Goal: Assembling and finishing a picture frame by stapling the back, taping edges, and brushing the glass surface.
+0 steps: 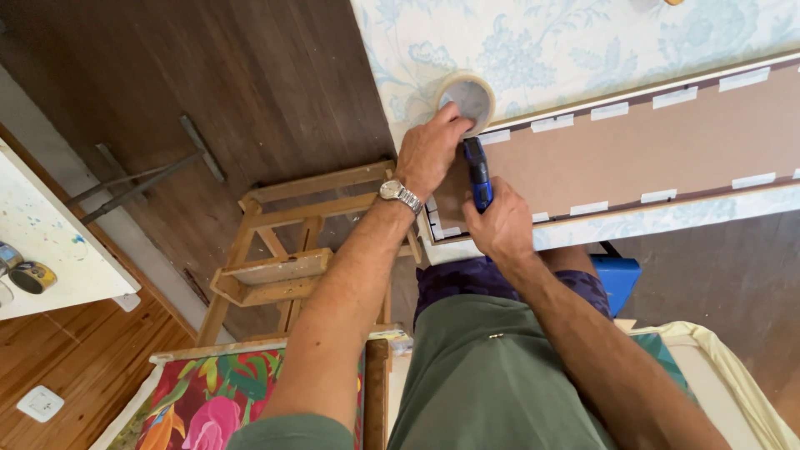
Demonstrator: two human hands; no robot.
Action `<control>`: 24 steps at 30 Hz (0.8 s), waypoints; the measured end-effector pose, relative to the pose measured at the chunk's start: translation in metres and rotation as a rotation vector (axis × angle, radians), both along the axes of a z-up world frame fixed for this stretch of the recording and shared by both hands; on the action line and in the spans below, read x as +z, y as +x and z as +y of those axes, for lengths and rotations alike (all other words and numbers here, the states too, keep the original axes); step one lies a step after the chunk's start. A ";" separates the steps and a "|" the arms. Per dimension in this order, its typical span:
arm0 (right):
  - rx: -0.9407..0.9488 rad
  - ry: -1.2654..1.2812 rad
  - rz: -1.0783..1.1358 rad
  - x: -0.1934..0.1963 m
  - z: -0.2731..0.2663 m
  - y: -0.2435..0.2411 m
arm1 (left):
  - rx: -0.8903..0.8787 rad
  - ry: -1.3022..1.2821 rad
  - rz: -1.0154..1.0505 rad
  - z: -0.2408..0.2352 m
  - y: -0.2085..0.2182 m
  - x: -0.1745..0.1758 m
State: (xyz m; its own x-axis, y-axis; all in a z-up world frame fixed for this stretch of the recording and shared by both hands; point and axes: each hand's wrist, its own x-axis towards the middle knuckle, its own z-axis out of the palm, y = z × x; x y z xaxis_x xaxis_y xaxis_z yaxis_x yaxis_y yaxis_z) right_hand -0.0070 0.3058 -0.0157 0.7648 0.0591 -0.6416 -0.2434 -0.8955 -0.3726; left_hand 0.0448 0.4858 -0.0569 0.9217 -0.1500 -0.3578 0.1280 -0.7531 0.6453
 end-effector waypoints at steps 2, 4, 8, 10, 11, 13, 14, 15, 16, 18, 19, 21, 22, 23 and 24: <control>0.003 -0.022 0.009 -0.002 0.000 -0.002 | 0.009 0.008 0.004 -0.003 -0.003 -0.008; 0.011 -0.046 0.017 0.004 -0.002 -0.002 | 0.022 0.013 0.008 -0.007 -0.005 -0.006; 0.076 0.010 0.002 0.030 -0.001 0.006 | 0.007 0.092 0.123 -0.008 0.005 0.014; 0.097 0.024 -0.022 0.054 -0.013 0.012 | -0.005 0.114 0.169 -0.014 0.014 0.013; 0.098 0.080 0.035 0.069 -0.023 0.013 | 0.009 0.149 0.221 -0.018 0.015 0.008; 0.103 0.136 0.086 0.095 -0.044 0.012 | 0.026 0.184 0.267 -0.024 0.018 0.010; 0.103 0.120 0.116 0.105 -0.057 0.011 | 0.052 0.189 0.313 -0.027 0.020 0.016; 0.105 0.102 0.155 0.116 -0.071 0.007 | 0.079 0.191 0.367 -0.032 0.018 0.022; 0.111 0.099 0.157 0.121 -0.082 0.005 | 0.086 0.188 0.369 -0.036 0.018 0.024; -0.058 0.044 0.169 0.132 -0.104 0.001 | 0.166 0.225 0.301 -0.043 0.016 0.030; -0.053 0.045 0.159 0.134 -0.116 -0.001 | 0.171 0.225 0.290 -0.045 0.016 0.029; -0.197 -0.023 0.185 0.139 -0.141 -0.007 | 0.210 0.250 0.284 -0.049 0.013 0.030; -0.192 -0.021 0.178 0.148 -0.146 -0.006 | 0.216 0.251 0.278 -0.050 0.012 0.028; -0.237 -0.053 0.177 0.155 -0.151 -0.006 | 0.226 0.254 0.262 -0.050 0.012 0.027; -0.282 -0.085 0.175 0.162 -0.156 -0.006 | 0.236 0.257 0.246 -0.050 0.011 0.025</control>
